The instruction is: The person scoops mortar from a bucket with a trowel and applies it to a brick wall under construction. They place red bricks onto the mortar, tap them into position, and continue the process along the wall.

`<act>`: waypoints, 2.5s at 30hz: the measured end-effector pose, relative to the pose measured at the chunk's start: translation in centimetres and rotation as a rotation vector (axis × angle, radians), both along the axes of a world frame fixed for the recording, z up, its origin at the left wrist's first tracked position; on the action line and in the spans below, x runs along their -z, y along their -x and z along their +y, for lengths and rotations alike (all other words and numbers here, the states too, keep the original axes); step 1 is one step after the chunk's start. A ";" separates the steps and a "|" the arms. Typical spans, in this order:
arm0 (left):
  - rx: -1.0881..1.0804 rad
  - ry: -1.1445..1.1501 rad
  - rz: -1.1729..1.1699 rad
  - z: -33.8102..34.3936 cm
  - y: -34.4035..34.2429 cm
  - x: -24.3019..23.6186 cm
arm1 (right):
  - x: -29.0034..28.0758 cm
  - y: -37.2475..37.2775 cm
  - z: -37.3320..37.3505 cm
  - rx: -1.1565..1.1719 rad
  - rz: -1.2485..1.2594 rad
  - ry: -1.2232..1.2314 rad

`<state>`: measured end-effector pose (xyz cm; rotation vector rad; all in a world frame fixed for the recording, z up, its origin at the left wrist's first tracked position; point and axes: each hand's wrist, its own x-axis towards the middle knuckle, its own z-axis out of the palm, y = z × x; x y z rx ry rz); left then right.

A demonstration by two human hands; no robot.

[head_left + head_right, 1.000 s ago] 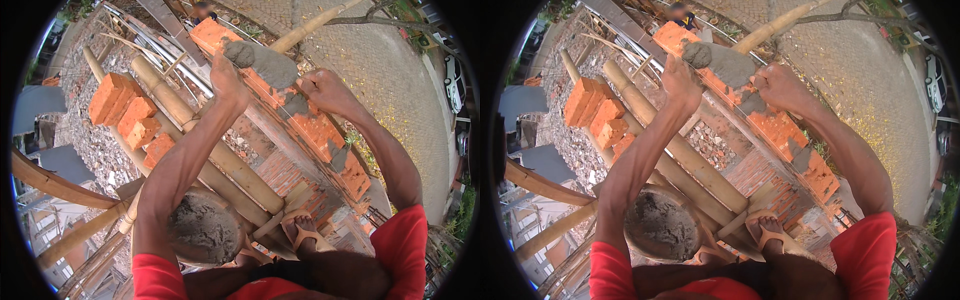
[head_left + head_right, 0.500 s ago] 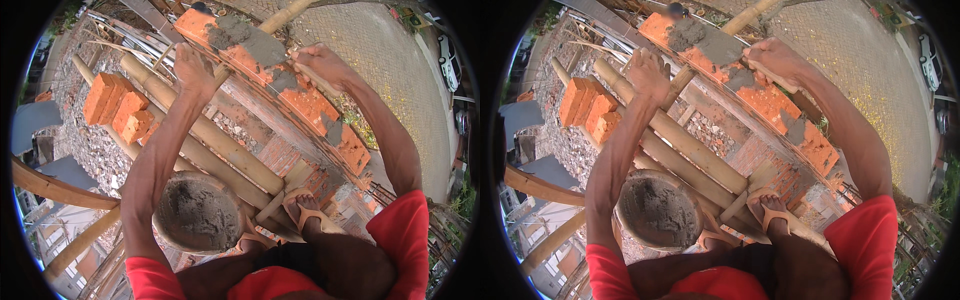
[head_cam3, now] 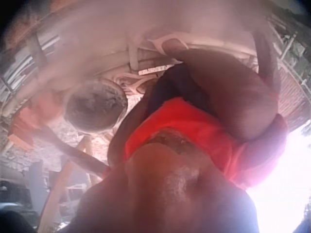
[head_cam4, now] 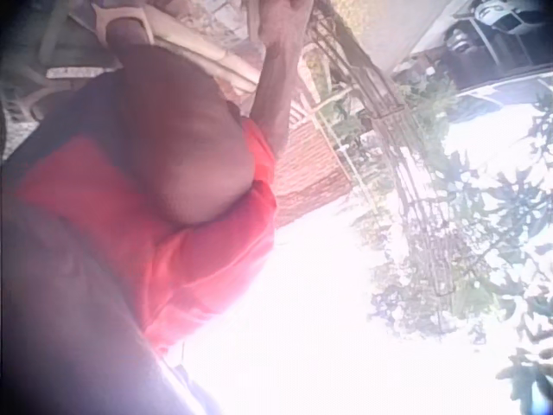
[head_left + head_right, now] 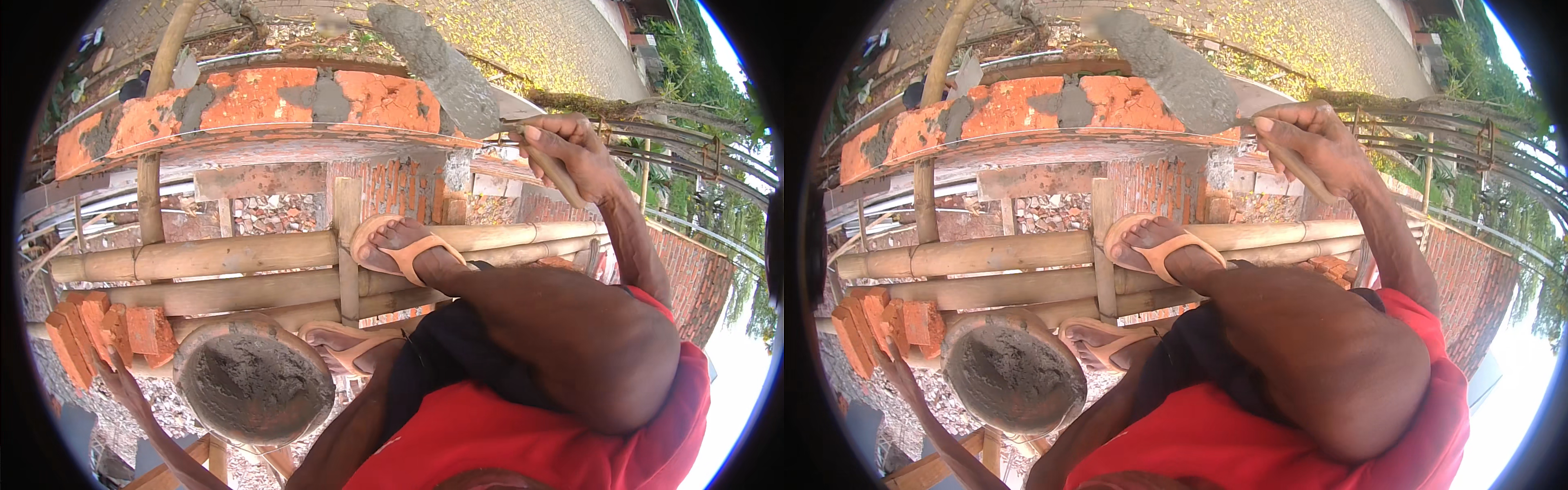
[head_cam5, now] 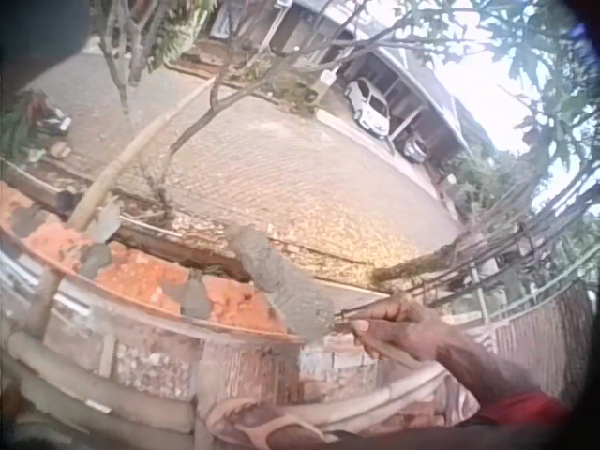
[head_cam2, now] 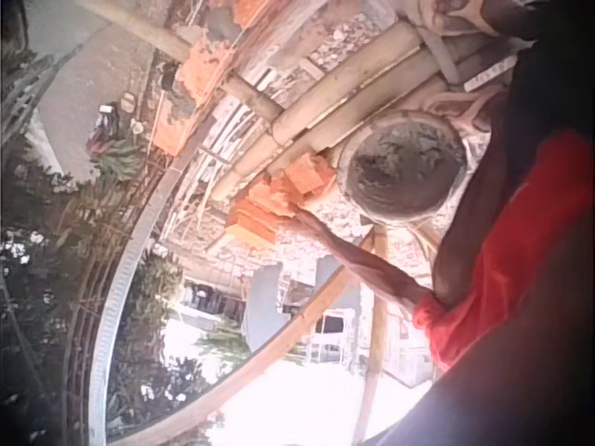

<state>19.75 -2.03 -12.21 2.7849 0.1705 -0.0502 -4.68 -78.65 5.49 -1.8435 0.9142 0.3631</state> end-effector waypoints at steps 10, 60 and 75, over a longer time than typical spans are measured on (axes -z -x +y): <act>-0.062 0.214 0.017 -0.5 4.8 0.0 | 4.2 9.5 1.0 -0.481 0.381 1.226; -0.312 1.235 0.181 -19.8 25.4 -10.4 | 9.6 -3.9 14.1 -1.066 -0.409 -0.364; -0.530 1.100 0.361 -4.9 24.7 -5.7 | -0.1 11.0 1.0 -0.241 -0.011 0.935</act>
